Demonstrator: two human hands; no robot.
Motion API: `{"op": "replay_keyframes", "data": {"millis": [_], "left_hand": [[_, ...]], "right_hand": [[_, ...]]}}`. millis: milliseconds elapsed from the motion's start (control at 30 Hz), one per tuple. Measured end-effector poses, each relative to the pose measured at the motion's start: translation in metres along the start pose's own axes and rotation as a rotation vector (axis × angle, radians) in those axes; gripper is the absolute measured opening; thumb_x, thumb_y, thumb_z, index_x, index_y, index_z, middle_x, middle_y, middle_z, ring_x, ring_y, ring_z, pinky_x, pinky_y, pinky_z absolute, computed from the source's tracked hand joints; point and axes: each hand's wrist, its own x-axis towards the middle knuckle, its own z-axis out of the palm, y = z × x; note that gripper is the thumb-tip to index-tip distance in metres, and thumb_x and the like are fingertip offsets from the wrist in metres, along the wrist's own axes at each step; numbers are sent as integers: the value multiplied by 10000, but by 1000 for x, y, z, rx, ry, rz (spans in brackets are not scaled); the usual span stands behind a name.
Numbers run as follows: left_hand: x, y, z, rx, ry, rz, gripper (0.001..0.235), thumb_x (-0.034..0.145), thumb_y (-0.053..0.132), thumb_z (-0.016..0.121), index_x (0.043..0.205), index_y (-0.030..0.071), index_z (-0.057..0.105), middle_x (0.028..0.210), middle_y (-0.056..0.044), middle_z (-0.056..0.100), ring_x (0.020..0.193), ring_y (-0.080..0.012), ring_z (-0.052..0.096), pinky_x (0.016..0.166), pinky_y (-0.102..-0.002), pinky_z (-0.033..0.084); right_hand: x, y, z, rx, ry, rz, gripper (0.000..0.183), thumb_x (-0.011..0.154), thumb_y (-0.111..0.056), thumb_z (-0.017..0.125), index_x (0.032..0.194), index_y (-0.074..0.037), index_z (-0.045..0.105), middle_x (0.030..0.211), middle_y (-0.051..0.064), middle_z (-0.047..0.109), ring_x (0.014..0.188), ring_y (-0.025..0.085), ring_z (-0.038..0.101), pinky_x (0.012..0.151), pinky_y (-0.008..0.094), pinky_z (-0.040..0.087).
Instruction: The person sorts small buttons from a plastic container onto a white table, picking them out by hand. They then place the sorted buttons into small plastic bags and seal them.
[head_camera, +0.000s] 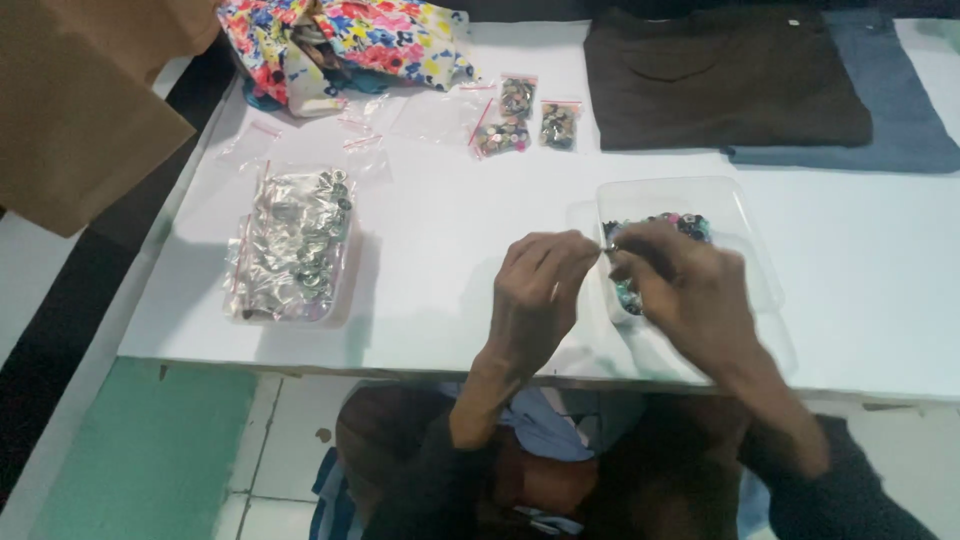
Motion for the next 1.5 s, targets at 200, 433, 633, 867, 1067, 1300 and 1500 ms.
{"op": "replay_keyframes", "data": {"millis": [200, 433, 633, 867, 1067, 1300, 1500], "left_hand": [[-66, -31, -66, 48, -102, -299, 99, 956, 168, 726, 1044, 211, 740, 970, 65, 760, 962, -203, 731, 954, -421, 509], [-88, -85, -48, 93, -310, -514, 139, 943, 171, 731, 1043, 266, 745, 1016, 50, 769, 1059, -218, 701, 1076, -482, 387], [-78, -83, -47, 93, -303, -573, 184, 902, 159, 766, 1047, 271, 760, 958, 67, 770, 1009, -173, 693, 1055, -445, 396], [-75, -72, -52, 29, -233, -563, 181, 880, 175, 795, 1053, 172, 746, 946, -30, 775, 1020, -250, 716, 1034, -463, 425], [-77, -80, -47, -5, -242, -603, 197, 896, 182, 783, 1088, 161, 746, 980, -57, 775, 1059, -259, 689, 1053, -470, 384], [-81, -78, -50, 43, -270, -513, 302, 875, 250, 807, 1145, 148, 721, 1121, -98, 752, 1150, -342, 657, 1092, -510, 408], [-62, -49, -42, -37, -102, -462, 383, 849, 160, 836, 1201, 122, 689, 1257, -142, 682, 1222, -402, 621, 987, -526, 515]], "right_hand": [[-53, -17, 91, -155, -41, -52, 174, 954, -132, 681, 1089, -227, 739, 919, -19, 765, 725, 267, 713, 466, 312, 556], [-48, 37, 157, -200, -77, 95, 108, 966, -202, 718, 1074, -194, 732, 905, -12, 714, 776, 276, 703, 536, 350, 588], [-42, 36, 157, -15, 5, 196, 180, 897, -213, 805, 1066, -165, 766, 847, 68, 754, 728, 360, 720, 533, 408, 592], [-40, 33, 155, 31, 0, 230, 231, 879, -202, 817, 1090, -127, 761, 831, 132, 763, 760, 384, 739, 585, 443, 603], [-36, 33, 158, 33, 11, 211, 225, 868, -187, 820, 1071, -108, 765, 818, 138, 762, 751, 391, 737, 574, 433, 604], [-50, 44, 160, -7, 84, 119, 296, 889, -204, 800, 1151, -84, 729, 883, 127, 774, 773, 352, 748, 582, 411, 621], [-50, -10, 125, -24, 188, -35, 251, 953, -106, 720, 1191, -27, 710, 929, 164, 751, 822, 367, 744, 621, 412, 635]]}}
